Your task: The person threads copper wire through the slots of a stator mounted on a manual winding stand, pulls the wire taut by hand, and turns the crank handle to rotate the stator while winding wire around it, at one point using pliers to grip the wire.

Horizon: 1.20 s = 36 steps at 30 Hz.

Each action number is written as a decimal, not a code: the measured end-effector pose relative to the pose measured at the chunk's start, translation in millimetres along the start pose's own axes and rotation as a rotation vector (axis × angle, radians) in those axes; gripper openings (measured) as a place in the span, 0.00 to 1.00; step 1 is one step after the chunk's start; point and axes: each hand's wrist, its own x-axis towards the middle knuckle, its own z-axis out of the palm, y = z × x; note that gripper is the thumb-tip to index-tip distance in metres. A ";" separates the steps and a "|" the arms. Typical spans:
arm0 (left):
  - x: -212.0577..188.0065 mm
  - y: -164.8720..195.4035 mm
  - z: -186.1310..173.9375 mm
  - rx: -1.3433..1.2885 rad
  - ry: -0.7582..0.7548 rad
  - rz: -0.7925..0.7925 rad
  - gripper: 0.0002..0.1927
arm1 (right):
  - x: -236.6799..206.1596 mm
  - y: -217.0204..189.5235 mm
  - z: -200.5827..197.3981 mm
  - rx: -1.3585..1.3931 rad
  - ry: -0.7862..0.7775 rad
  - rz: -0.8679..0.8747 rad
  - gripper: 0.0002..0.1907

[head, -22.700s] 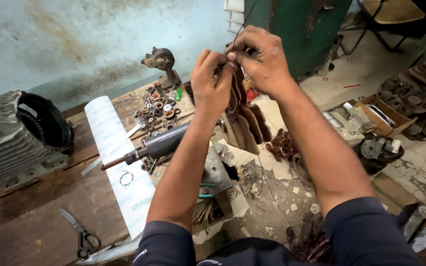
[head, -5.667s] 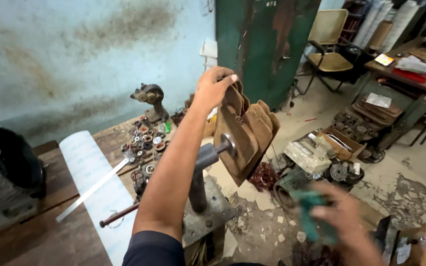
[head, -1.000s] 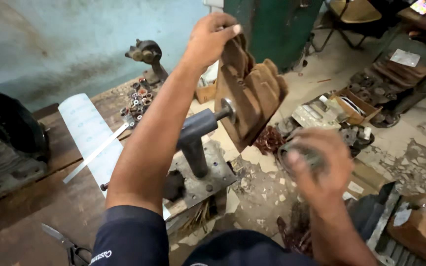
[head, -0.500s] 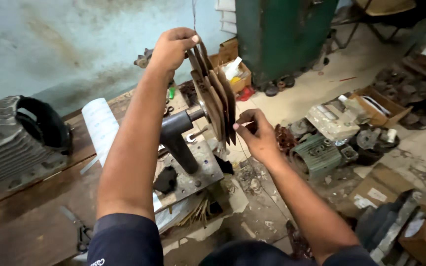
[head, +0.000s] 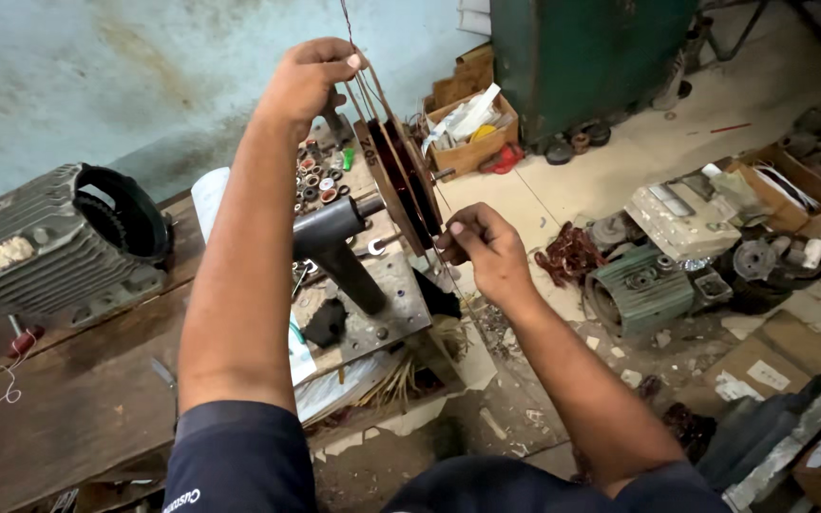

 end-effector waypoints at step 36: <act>-5.4 -12.5 -8.6 -0.197 -0.165 0.083 0.09 | -56.3 -32.8 20.7 -0.640 0.016 -0.411 0.06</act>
